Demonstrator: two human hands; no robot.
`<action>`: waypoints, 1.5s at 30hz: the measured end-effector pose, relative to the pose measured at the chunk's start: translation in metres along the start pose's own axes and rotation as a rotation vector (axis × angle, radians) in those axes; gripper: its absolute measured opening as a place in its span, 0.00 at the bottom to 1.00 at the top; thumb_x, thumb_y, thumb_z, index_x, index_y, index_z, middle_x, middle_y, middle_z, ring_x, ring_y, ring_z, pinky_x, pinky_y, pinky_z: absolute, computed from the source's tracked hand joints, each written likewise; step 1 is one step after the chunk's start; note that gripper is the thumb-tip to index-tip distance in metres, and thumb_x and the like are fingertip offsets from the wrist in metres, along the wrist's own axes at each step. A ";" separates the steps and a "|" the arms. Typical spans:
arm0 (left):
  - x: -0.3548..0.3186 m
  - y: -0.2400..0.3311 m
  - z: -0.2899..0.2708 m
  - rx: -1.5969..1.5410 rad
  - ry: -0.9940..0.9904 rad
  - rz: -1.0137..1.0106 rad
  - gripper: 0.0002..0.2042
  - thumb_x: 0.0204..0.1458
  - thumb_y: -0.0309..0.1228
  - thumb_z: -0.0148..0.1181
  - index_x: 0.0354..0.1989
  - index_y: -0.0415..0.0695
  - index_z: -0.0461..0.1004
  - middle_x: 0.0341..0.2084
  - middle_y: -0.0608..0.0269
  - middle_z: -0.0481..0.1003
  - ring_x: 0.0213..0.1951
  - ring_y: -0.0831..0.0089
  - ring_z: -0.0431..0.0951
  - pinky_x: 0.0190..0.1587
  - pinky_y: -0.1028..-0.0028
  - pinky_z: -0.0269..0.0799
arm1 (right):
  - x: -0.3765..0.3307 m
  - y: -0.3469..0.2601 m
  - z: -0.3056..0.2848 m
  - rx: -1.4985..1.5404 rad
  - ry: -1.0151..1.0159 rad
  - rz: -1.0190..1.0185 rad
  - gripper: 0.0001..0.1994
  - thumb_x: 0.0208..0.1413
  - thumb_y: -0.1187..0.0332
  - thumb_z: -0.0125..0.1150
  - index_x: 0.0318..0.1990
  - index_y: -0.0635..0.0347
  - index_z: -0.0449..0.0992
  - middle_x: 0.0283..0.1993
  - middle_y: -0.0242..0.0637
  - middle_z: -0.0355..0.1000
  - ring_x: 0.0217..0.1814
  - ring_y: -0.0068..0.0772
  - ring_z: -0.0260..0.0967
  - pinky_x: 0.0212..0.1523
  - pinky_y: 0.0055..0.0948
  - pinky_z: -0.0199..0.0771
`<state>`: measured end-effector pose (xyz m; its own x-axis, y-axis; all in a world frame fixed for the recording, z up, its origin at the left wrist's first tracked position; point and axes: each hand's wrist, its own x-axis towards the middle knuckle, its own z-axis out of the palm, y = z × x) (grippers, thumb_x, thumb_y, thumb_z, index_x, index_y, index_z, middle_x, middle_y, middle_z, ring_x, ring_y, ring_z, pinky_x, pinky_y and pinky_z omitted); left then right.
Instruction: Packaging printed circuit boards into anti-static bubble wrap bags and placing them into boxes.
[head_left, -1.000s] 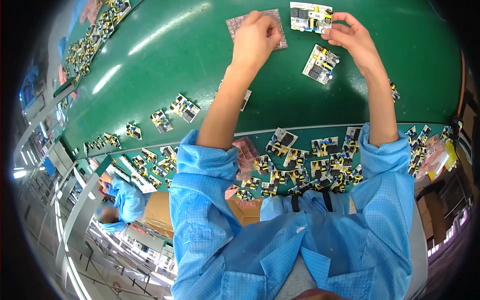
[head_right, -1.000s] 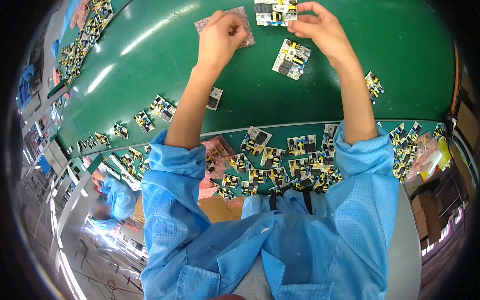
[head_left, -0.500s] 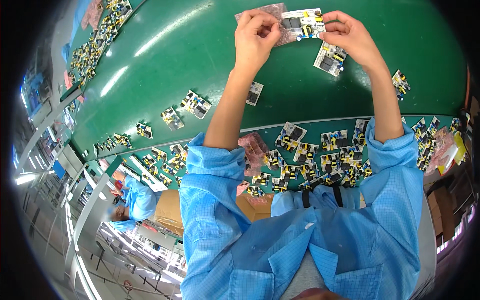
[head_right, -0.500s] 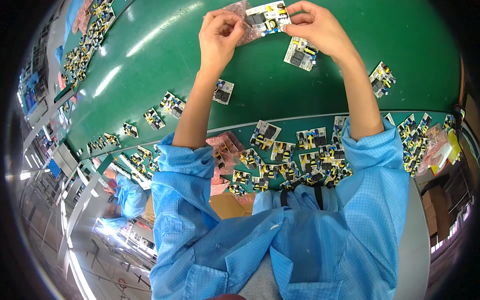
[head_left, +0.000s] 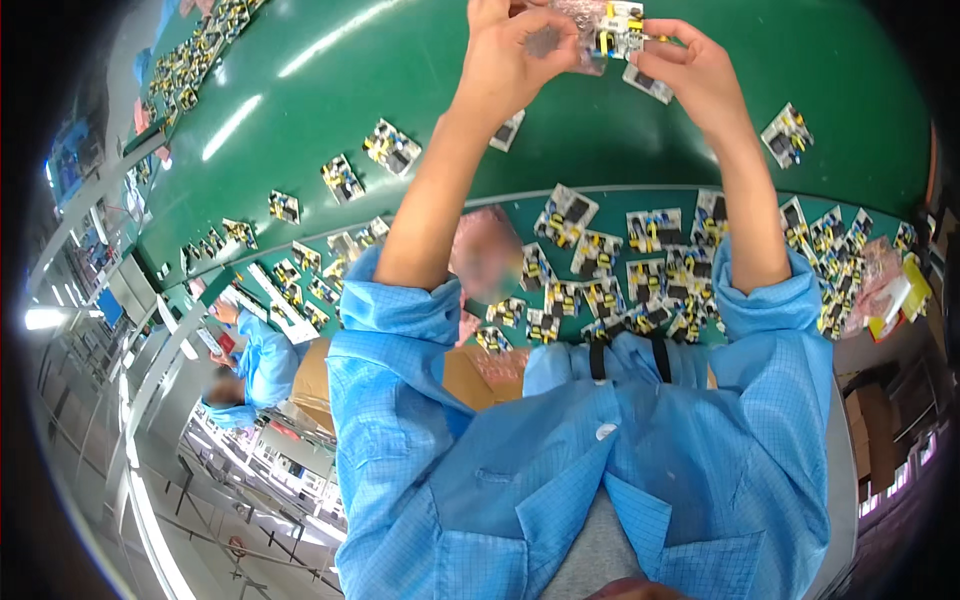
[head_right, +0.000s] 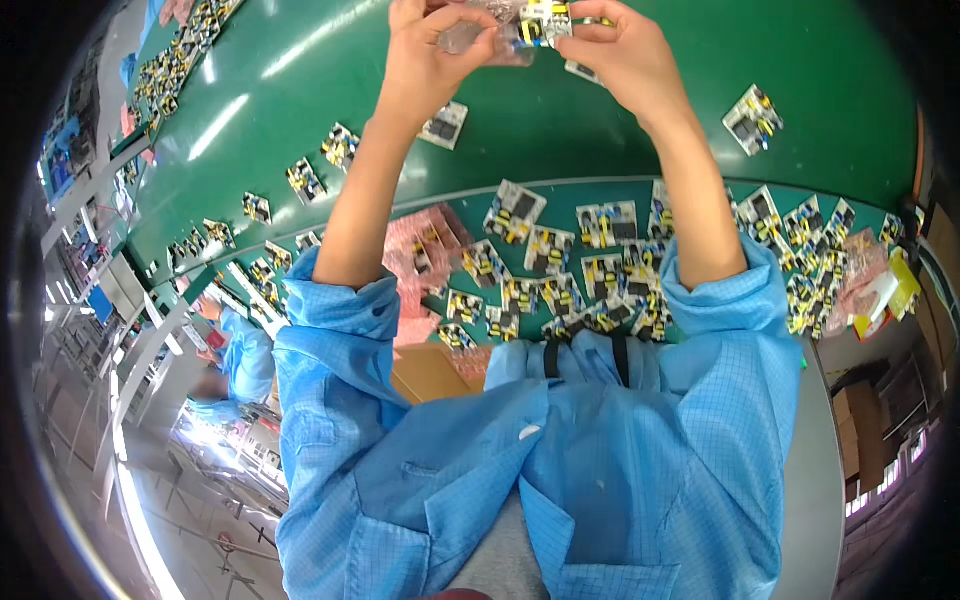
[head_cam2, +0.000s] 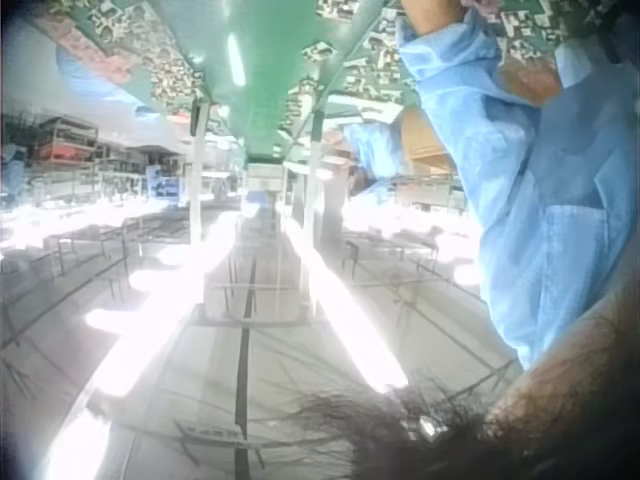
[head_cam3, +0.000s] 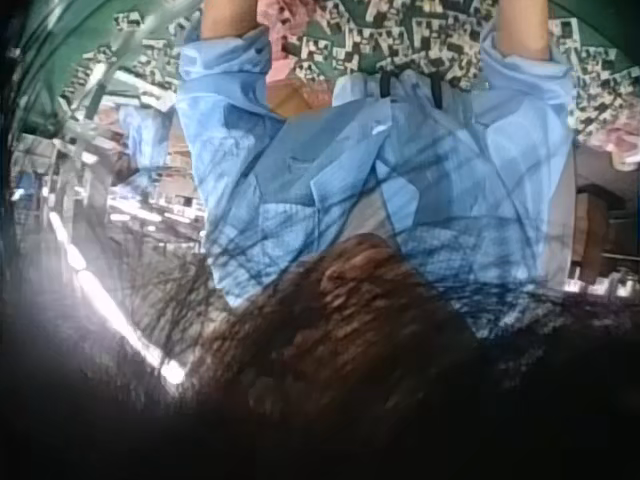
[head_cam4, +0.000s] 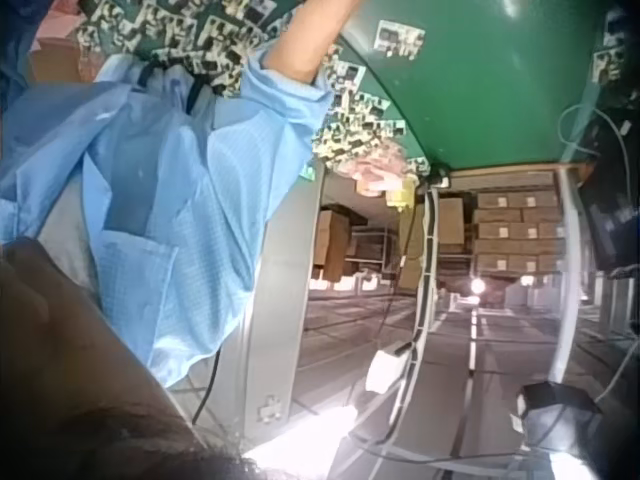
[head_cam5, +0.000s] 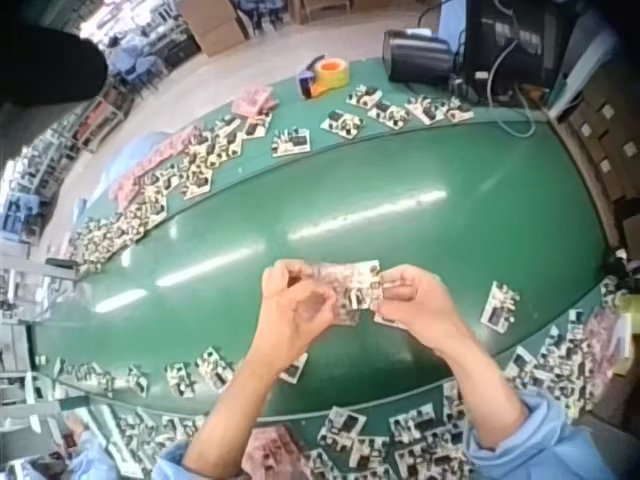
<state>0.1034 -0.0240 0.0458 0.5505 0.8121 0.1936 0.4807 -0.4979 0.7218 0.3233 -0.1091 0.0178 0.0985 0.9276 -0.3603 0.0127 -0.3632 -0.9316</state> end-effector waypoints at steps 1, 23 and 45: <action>-0.007 0.007 -0.002 -0.001 0.002 -0.008 0.09 0.41 0.26 0.70 0.32 0.48 0.80 0.42 0.55 0.70 0.50 0.54 0.68 0.54 0.62 0.63 | -0.011 -0.002 0.002 0.031 0.054 0.098 0.19 0.55 0.70 0.67 0.54 0.63 0.74 0.42 0.32 0.79 0.32 0.12 0.67 0.33 0.15 0.65; -0.219 0.212 -0.018 0.181 0.176 0.043 0.15 0.41 0.30 0.71 0.40 0.53 0.82 0.64 0.50 0.62 0.67 0.45 0.56 0.66 0.50 0.54 | -0.272 -0.007 0.054 0.269 -0.098 0.008 0.19 0.58 0.71 0.63 0.57 0.60 0.72 0.44 0.35 0.81 0.34 0.08 0.72 0.25 0.13 0.56; -0.318 0.036 -0.092 -0.840 0.685 -0.943 0.16 0.57 0.30 0.62 0.49 0.36 0.69 0.41 0.59 0.77 0.38 0.71 0.79 0.37 0.74 0.73 | -0.201 -0.017 0.222 0.034 -0.419 0.087 0.24 0.60 0.60 0.62 0.60 0.63 0.71 0.43 0.34 0.78 0.35 0.18 0.71 0.36 0.20 0.72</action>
<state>-0.1172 -0.2717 0.0709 -0.2877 0.8360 -0.4672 -0.1964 0.4259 0.8832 0.0825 -0.2702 0.0951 -0.3154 0.8514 -0.4192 -0.0108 -0.4449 -0.8955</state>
